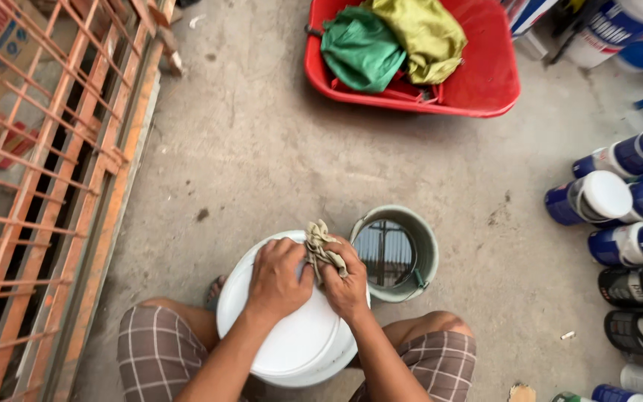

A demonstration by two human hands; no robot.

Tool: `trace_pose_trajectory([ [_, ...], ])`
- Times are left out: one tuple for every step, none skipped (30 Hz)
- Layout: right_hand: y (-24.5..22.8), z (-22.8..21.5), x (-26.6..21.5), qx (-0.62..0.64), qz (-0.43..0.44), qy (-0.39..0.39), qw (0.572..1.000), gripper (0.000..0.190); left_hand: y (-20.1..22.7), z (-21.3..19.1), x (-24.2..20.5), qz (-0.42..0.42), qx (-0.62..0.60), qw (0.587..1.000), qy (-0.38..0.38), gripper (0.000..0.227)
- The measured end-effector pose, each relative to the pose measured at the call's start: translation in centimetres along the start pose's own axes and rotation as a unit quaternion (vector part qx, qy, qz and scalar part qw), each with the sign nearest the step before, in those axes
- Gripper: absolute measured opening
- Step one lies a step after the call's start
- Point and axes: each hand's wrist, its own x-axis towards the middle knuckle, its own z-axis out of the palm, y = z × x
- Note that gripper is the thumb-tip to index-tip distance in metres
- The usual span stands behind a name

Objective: The person sits on the floor and wipes the lid and sides of a white bucket with a cloth. After cleaning, the person picks up the bucket and places it on a shelf among other stacked buckets.

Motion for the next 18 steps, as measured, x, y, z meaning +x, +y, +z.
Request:
trace_pose_trajectory([
  [-0.5,0.0,-0.5,0.002,0.01,-0.005,1.0,0.017,0.0,-0.2,-0.6,-0.009,0.002,1.0,-0.006,0.013],
  [-0.9,-0.1,-0.7,-0.003,-0.001,-0.009,1.0,0.017,0.0,-0.4,-0.7,-0.005,-0.002,1.0,-0.012,0.012],
  [-1.5,-0.2,-0.9,-0.008,-0.012,-0.012,1.0,0.017,0.1,-0.7,-1.0,-0.001,-0.005,1.0,-0.018,0.01],
  [-0.9,-0.1,-0.9,-0.007,-0.009,-0.012,1.0,0.017,0.2,-0.6,-0.9,-0.003,-0.005,1.0,-0.02,0.01],
  [-0.3,-0.1,-1.0,0.016,-0.017,-0.008,1.0,0.019,0.5,-0.6,-0.9,-0.001,0.001,1.0,-0.017,0.011],
  [0.3,-0.5,-0.8,0.037,-0.028,0.003,0.999,0.02,1.0,-0.4,-0.5,0.008,0.002,1.0,-0.014,0.013],
  [-0.4,-0.9,-0.7,0.033,-0.029,0.01,0.999,0.02,1.7,-0.6,-0.6,0.014,-0.002,1.0,-0.017,0.013],
  [-1.1,-1.0,-0.6,0.035,-0.039,0.01,0.999,0.022,2.2,-0.9,-0.7,0.011,-0.025,1.0,0.003,0.013],
  [-1.8,-1.2,-0.5,0.037,-0.05,0.009,0.998,0.024,2.7,-1.3,-0.9,0.008,-0.049,0.999,0.022,0.013],
  [-2.2,-1.8,-0.8,0.038,-0.048,0.015,0.998,0.024,3.5,-1.4,-1.3,0.012,-0.049,0.999,0.017,0.013],
  [-2.5,-2.5,-1.1,0.054,-0.029,0.02,0.998,0.038,4.3,-1.5,-1.6,0.003,-0.106,0.994,0.027,0.019],
  [-3.0,-3.3,-1.1,0.066,-0.015,0.027,0.997,0.052,5.3,-1.5,-1.7,-0.005,-0.165,0.985,0.039,0.027],
  [-3.0,-3.6,-1.5,0.064,-0.016,0.035,0.997,0.052,6.0,-1.1,-2.0,0.001,-0.168,0.985,0.035,0.027],
  [-2.9,-4.2,-2.1,0.091,-0.004,0.033,0.995,0.057,6.9,-0.5,-2.5,-0.012,-0.211,0.977,0.041,0.027],
  [-2.8,-4.9,-2.7,0.117,0.008,0.032,0.993,0.063,7.8,0.1,-3.0,-0.027,-0.253,0.966,0.048,0.028],
  [-2.4,-5.8,-3.3,0.111,0.007,0.039,0.993,0.063,8.7,0.8,-3.4,-0.022,-0.26,0.964,0.043,0.028],
  [-2.0,-6.8,-3.9,0.112,0.019,0.049,0.992,0.058,9.5,1.5,-3.9,-0.021,-0.284,0.957,0.048,0.031],
  [-1.6,-7.5,-4.6,0.115,0.033,0.057,0.991,0.053,10.2,2.1,-4.5,-0.022,-0.306,0.95,0.054,0.035],
])
